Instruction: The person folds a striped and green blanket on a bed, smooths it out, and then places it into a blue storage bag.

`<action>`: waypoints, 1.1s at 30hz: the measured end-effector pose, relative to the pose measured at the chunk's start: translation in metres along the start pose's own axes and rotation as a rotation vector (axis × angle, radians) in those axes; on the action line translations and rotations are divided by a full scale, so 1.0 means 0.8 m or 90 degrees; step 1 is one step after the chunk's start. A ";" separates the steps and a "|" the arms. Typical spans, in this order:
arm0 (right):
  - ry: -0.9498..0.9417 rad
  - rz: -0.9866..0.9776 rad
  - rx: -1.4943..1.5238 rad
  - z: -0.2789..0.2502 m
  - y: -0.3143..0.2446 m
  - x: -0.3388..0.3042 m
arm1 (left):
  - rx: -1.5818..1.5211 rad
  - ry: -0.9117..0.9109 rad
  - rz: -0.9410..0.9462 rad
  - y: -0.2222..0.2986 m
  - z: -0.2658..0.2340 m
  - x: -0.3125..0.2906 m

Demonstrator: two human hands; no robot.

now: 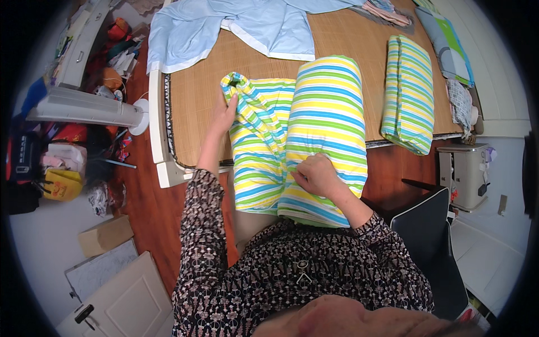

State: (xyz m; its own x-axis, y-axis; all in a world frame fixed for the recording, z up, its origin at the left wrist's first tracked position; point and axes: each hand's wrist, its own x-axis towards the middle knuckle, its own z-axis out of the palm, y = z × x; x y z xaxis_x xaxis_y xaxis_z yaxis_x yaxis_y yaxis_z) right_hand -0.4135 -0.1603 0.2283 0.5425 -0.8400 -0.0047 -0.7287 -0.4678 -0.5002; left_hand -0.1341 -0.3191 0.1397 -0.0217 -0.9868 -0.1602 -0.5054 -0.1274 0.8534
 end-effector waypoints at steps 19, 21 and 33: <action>0.465 0.092 0.029 -0.078 0.024 -0.042 | 0.415 -0.294 0.214 0.023 0.142 -0.149; 0.475 0.243 0.034 -0.081 0.067 -0.056 | 0.349 -0.292 0.165 0.020 0.137 -0.192; 0.201 0.285 0.358 0.015 0.038 0.007 | -0.589 -0.351 -0.135 -0.005 0.105 -0.214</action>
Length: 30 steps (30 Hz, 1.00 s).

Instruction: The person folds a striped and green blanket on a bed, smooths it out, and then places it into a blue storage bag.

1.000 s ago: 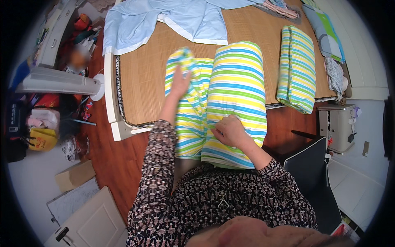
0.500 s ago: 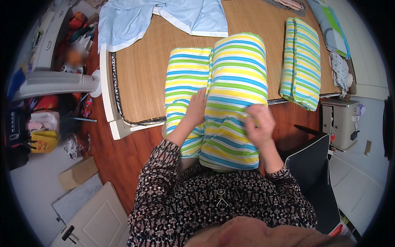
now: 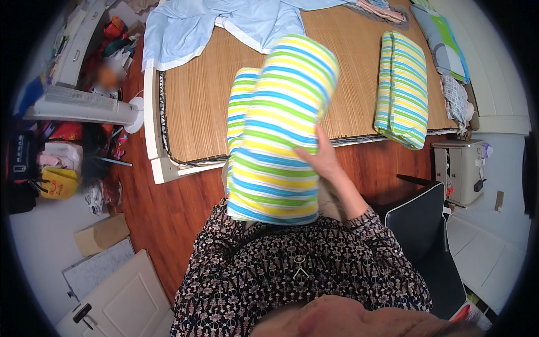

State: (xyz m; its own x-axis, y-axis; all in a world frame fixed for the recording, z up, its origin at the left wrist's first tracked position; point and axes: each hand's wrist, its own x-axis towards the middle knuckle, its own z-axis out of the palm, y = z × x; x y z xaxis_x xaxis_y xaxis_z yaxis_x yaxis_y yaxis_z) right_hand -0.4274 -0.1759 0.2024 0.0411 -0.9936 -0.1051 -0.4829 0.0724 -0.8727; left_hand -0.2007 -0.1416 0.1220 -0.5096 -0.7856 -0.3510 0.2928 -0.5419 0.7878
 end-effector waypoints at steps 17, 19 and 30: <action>-0.106 -0.451 -0.434 0.085 -0.049 0.001 | -0.608 0.162 0.145 -0.005 0.030 -0.138; -0.127 -0.455 -0.462 0.107 -0.031 0.003 | -0.376 0.307 0.139 -0.007 0.039 -0.135; 0.163 -0.028 -0.011 0.012 0.073 0.041 | -0.047 0.496 0.033 -0.053 -0.011 -0.090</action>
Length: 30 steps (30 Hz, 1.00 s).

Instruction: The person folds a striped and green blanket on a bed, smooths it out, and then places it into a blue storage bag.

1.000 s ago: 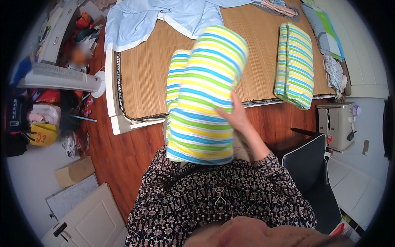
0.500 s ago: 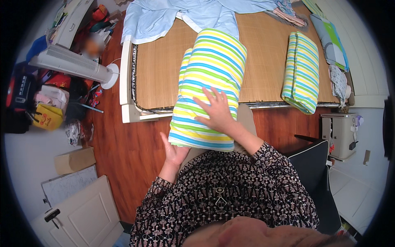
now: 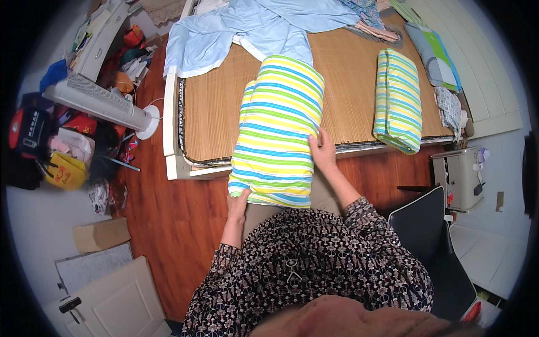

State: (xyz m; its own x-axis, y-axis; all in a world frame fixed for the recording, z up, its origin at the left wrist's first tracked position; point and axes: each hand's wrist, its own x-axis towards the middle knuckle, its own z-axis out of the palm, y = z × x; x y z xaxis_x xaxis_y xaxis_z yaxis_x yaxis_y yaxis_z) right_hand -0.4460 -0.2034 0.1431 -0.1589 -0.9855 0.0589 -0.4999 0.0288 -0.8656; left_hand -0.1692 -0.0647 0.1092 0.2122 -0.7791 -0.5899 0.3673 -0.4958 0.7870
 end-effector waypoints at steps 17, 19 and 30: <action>-0.352 0.215 0.344 0.039 -0.029 -0.038 | -0.014 -0.126 0.070 0.212 -0.205 0.137; -0.188 0.047 0.360 0.031 0.049 0.005 | -0.169 -0.043 -0.028 0.169 -0.198 0.163; -0.297 0.040 -0.057 0.028 -0.035 0.177 | -0.170 0.114 -0.198 0.081 -0.193 0.051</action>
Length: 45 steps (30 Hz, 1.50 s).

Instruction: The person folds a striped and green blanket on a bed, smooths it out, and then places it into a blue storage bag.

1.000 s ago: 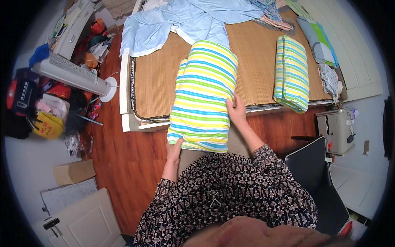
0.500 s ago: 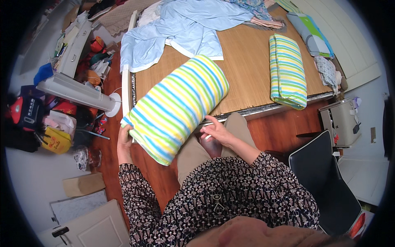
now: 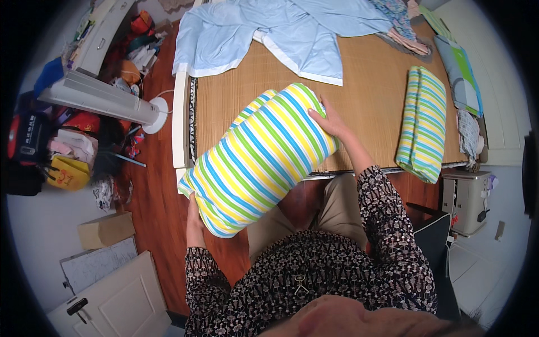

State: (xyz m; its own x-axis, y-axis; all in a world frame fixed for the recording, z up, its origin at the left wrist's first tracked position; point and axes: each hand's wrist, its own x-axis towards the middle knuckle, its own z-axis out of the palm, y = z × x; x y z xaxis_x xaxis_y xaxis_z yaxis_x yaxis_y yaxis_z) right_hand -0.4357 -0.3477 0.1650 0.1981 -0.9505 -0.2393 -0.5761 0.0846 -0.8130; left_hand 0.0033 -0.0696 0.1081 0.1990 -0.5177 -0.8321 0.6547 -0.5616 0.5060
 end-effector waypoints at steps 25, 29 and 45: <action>-0.191 0.428 0.676 -0.023 -0.079 -0.161 | -0.225 -0.042 -0.055 0.069 0.016 -0.167; -0.248 0.359 0.686 -0.028 -0.076 -0.183 | -0.158 -0.058 0.205 0.117 -0.029 -0.209; -0.415 -0.020 0.630 0.035 -0.249 0.065 | 0.412 -0.033 0.933 0.247 0.090 -0.474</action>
State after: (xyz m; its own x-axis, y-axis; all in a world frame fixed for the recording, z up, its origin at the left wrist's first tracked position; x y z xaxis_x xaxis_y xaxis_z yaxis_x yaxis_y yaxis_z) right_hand -0.2886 -0.4060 0.2995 0.7327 -0.6493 -0.2037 0.2441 0.5302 -0.8120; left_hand 0.0044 -0.0311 0.5398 0.3155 -0.8423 0.4369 -0.4769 0.2574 0.8404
